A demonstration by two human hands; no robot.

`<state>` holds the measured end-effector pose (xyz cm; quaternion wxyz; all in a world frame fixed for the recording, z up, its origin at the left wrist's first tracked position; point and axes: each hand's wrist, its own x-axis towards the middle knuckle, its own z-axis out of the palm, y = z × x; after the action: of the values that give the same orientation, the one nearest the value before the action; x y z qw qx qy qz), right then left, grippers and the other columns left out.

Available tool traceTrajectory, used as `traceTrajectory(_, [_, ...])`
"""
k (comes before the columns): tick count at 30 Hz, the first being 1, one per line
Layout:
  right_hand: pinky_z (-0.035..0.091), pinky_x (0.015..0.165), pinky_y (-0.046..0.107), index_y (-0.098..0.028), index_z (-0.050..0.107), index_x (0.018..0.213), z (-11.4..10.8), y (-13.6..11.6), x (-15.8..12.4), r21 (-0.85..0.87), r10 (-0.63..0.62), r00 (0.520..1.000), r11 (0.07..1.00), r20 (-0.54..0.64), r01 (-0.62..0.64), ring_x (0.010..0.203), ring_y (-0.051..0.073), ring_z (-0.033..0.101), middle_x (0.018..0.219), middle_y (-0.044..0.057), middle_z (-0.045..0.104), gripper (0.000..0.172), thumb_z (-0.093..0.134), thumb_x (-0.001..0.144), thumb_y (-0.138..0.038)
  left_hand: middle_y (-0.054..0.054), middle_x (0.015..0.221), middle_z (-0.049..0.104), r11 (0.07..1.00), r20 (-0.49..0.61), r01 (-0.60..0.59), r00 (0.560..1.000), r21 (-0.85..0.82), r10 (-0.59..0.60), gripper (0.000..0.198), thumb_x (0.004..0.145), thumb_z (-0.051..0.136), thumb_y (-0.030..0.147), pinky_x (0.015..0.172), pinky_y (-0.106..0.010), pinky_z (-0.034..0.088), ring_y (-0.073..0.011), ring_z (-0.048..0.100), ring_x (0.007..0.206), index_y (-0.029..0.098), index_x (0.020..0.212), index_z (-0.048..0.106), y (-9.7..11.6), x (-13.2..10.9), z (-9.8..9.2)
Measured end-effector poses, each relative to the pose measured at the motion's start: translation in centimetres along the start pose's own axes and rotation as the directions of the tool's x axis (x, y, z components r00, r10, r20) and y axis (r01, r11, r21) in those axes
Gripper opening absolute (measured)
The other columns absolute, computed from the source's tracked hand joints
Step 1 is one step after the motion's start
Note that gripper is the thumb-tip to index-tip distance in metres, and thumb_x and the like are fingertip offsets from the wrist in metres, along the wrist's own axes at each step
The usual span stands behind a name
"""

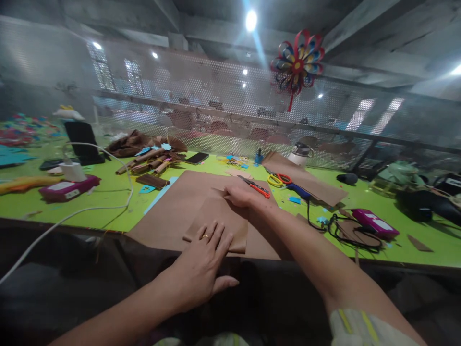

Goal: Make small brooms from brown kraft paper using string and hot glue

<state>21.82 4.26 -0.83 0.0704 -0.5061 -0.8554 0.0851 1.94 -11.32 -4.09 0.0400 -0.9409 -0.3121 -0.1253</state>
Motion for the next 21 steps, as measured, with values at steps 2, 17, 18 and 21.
traceTrajectory(2, [0.036, 0.071, 0.026, -0.013, 0.066, 0.082, 0.2, -0.1, -0.1, -0.051, 0.006, 0.999, 0.999, -0.048, -0.008, 0.079, 0.019, 0.054, 0.085, 0.009, 0.067, 0.020, 0.052, 0.087, -0.026, -0.024, 0.145, 0.034, 1.000, -0.014, 0.006, 1.000, 0.006, -0.006, 0.080, 0.083, 0.032, 0.070, 0.107, -0.056, 0.018, -0.0395, 0.023, 0.136, 0.012, 0.138, 0.037, 0.2, -0.5, 0.0])
traceTrajectory(17, [0.045, 0.096, 0.042, -0.015, 0.055, 0.122, 4.1, -12.1, -14.2, -0.105, -0.152, 0.877, 0.988, -0.456, 0.116, 0.114, 0.023, 0.053, 0.120, 0.015, 0.060, 0.039, 0.037, 0.089, -0.010, -0.022, 0.142, 0.040, 1.000, -0.032, 0.027, 0.999, 0.008, -0.027, 0.071, 0.082, 0.046, 0.059, 0.108, -0.055, 0.019, -0.0379, 0.029, 0.134, 0.009, 0.133, 0.044, 0.1, -1.0, 0.0])
traceTrajectory(18, [0.044, 0.099, 0.045, -0.012, 0.049, 0.129, 5.4, -12.7, -15.0, -0.106, -0.135, 0.857, 0.990, -0.498, 0.094, 0.121, 0.025, 0.049, 0.127, 0.017, 0.055, 0.043, 0.035, 0.088, -0.009, -0.023, 0.142, 0.040, 1.000, -0.028, 0.018, 0.999, 0.011, -0.018, 0.070, 0.083, 0.046, 0.055, 0.109, -0.054, 0.019, -0.0372, 0.029, 0.135, 0.007, 0.134, 0.042, 0.1, -1.0, 0.1])
traceTrajectory(21, [0.045, 0.100, 0.047, -0.008, 0.043, 0.134, 8.0, -13.3, -16.0, -0.109, -0.062, 0.819, 0.994, -0.571, -0.001, 0.124, 0.025, 0.048, 0.130, 0.019, 0.054, 0.045, 0.035, 0.089, -0.009, -0.024, 0.143, 0.037, 1.000, -0.016, 0.005, 1.000, 0.007, -0.005, 0.069, 0.084, 0.044, 0.048, 0.109, -0.050, 0.021, -0.0353, 0.030, 0.134, 0.004, 0.137, 0.038, -0.2, -1.2, -0.1])
